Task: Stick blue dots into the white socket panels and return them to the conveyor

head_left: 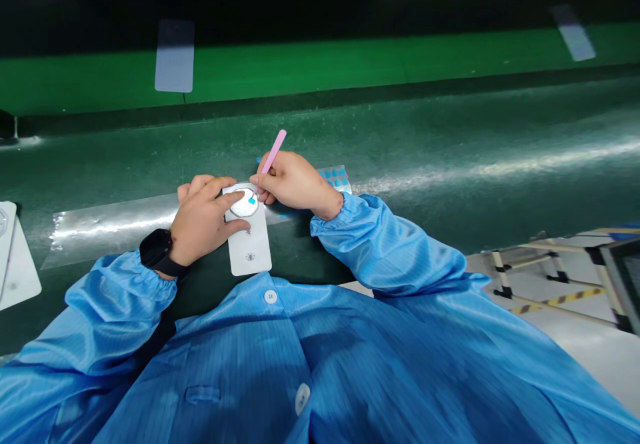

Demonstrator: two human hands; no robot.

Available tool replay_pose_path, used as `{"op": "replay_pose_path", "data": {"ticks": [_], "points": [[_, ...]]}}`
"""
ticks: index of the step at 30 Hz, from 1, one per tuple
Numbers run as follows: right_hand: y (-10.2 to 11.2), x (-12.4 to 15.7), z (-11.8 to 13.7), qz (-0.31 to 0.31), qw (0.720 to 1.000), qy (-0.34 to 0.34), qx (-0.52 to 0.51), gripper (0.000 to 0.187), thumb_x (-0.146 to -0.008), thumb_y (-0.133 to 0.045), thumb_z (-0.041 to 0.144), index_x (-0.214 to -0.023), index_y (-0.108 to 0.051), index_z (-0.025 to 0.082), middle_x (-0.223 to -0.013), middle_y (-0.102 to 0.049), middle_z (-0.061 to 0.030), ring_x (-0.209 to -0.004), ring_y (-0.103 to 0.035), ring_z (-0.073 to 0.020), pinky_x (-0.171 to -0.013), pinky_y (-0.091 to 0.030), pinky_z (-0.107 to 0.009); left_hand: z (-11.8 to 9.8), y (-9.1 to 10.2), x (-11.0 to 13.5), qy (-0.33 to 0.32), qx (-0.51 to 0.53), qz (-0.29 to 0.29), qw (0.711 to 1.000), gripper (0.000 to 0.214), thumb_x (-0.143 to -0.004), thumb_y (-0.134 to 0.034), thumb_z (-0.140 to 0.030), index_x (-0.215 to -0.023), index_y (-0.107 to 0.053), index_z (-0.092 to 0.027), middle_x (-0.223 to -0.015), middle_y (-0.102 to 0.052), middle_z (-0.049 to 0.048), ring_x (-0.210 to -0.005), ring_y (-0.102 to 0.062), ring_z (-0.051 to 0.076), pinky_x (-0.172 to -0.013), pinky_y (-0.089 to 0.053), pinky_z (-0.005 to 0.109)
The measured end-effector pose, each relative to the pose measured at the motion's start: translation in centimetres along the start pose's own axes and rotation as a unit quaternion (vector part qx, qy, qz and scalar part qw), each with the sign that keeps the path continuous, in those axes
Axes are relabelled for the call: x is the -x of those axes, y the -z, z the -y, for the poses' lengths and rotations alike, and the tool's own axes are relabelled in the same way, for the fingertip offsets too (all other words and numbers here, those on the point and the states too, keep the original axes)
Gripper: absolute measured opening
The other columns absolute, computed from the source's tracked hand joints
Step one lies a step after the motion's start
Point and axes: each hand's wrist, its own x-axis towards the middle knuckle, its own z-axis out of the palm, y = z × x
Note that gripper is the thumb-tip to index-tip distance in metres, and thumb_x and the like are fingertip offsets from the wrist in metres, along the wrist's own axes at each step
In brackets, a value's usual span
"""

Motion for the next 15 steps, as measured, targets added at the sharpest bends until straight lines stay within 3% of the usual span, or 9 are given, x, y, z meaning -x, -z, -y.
{"op": "replay_pose_path", "data": {"ticks": [15], "points": [[-0.25,0.43,-0.05,-0.028,0.997,0.039,0.061,0.014,-0.09,-0.061,0.015,-0.078,-0.055,0.019,-0.062,-0.069,-0.0006,-0.068,-0.071,-0.0195,-0.067,-0.054,-0.031,0.3,-0.05,0.37,-0.027,-0.004,-0.015,0.999,0.038,-0.081,-0.078,-0.044,-0.115,-0.076,-0.028,-0.13,-0.065,0.0114,-0.12,-0.052,0.037,-0.089,-0.04,0.051]]}}
